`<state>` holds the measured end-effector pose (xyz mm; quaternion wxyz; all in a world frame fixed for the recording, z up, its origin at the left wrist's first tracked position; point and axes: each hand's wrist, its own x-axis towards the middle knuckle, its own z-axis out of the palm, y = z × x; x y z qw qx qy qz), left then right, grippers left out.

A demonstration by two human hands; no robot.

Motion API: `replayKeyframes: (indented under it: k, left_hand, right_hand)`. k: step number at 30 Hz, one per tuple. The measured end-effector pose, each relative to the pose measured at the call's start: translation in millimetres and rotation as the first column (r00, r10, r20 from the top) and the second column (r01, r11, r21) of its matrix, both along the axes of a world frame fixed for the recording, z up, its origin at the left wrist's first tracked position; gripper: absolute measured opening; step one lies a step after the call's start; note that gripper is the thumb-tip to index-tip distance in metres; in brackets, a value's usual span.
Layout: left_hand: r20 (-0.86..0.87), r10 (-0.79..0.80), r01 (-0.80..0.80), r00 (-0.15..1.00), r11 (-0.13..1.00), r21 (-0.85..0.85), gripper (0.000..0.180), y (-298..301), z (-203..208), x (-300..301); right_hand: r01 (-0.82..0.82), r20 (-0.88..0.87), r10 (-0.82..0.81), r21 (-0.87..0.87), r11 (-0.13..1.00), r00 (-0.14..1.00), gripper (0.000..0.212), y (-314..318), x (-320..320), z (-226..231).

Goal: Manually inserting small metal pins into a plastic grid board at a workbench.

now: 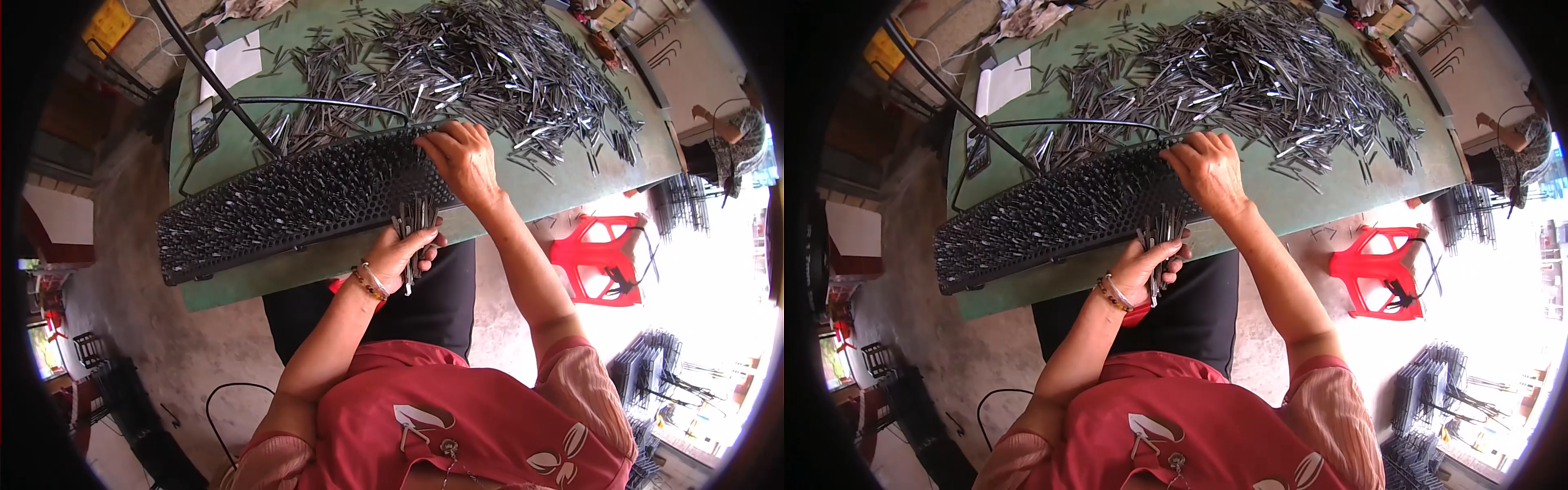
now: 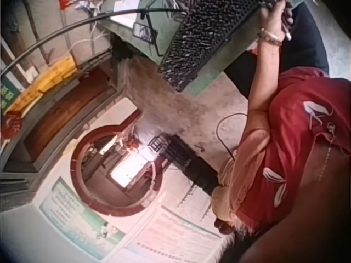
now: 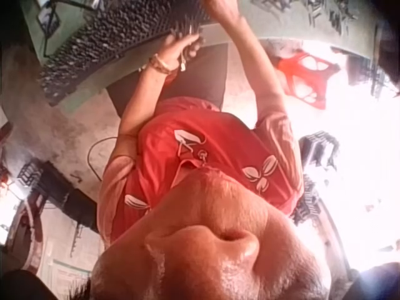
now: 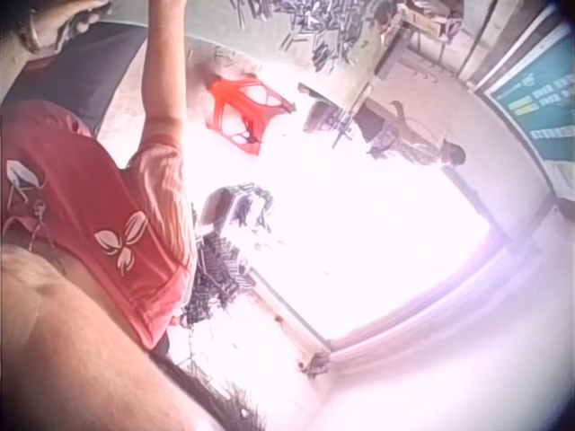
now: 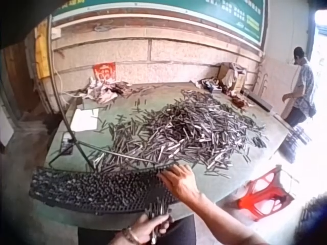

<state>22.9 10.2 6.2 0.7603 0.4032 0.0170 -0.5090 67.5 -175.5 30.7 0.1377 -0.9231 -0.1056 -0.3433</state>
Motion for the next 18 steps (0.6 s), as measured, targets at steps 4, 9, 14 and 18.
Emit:
replayKeyframes:
  k: [4,9,14,18]
  left_hand:
    - [0.01,-0.004,0.004,1.0,1.0,-0.006,0.025,-1.1,-2.1,-0.1]
    - [0.003,-0.002,0.002,1.0,1.0,-0.006,0.026,-0.1,-3.5,-0.5]
    - [0.016,0.014,-0.013,1.0,0.999,-0.049,0.027,-1.6,-1.1,-0.2]
    - [0.032,0.009,-0.009,0.999,1.0,-0.028,0.027,-1.8,-0.9,-1.2]
  right_hand:
    - [0.046,-0.069,-0.048,-0.031,0.998,0.996,0.013,2.6,-2.2,-2.0]
    - [0.068,-0.112,-0.072,-0.036,0.997,0.991,0.014,4.9,-3.0,0.8]
    - [-0.015,-0.11,0.018,0.027,1.0,0.994,0.015,-4.3,-5.6,-0.4]
    - [-0.059,-0.118,0.058,-0.002,0.998,0.991,0.014,-2.9,-6.1,1.9]
